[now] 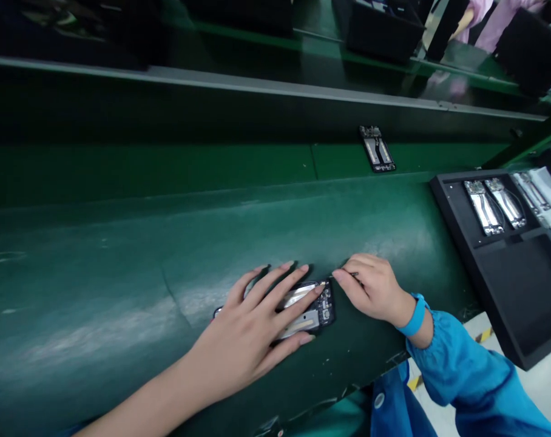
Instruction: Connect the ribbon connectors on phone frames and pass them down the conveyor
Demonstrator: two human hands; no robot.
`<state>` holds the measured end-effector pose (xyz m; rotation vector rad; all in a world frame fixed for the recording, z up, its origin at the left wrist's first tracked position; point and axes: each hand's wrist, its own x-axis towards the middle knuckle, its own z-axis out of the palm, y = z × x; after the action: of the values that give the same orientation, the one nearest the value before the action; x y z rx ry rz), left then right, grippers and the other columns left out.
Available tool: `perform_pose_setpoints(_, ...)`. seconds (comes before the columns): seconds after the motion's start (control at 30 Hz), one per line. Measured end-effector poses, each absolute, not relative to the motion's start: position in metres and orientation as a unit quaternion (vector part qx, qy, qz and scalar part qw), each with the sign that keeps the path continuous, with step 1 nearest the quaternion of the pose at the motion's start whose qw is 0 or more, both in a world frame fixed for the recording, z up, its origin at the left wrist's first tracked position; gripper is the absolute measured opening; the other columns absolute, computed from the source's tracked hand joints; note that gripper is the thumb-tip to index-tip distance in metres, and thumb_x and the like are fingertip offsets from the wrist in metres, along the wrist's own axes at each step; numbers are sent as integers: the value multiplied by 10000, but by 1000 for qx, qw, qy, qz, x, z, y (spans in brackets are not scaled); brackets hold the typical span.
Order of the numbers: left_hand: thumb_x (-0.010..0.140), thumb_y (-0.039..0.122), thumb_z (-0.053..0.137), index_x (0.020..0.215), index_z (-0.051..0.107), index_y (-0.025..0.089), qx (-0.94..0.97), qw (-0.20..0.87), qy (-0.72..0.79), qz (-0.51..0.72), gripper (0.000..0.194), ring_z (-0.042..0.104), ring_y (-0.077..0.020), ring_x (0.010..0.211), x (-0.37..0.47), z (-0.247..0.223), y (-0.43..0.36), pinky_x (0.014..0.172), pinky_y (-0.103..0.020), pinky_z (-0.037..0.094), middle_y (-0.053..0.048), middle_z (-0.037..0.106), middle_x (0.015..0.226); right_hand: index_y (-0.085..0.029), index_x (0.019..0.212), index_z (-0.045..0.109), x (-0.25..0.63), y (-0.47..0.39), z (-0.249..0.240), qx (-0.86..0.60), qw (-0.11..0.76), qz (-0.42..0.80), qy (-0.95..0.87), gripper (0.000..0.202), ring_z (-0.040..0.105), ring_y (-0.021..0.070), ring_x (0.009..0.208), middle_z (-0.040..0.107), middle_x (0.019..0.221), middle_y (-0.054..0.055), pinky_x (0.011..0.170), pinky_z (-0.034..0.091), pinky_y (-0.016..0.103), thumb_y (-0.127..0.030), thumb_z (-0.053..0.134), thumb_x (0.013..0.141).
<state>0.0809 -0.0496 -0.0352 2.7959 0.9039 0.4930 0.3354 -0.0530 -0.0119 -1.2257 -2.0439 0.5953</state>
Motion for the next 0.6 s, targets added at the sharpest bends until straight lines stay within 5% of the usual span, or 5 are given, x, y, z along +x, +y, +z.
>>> perform_pose_setpoints(0.27, 1023, 529, 453, 1376, 635, 266, 926, 116, 311, 179, 476, 492, -374, 1333, 83, -35, -49, 1122, -589, 296, -128, 649, 1330, -172, 822, 654, 328, -55, -19, -448, 251, 191, -837, 383, 557, 174, 682, 664, 759, 62, 675, 446, 312, -319, 429, 1095)
perform_pose_setpoints(0.6, 978, 487, 556, 1424, 584, 258, 924, 148, 300, 183, 503, 460, -401, 1375, 78, -35, -47, 1126, -638, 326, -142, 603, 1361, -196, 726, 558, 330, -50, -19, -497, 299, 238, -779, 387, 519, 166, 631, 558, 657, 29, 649, 431, 315, -311, 442, 1077)
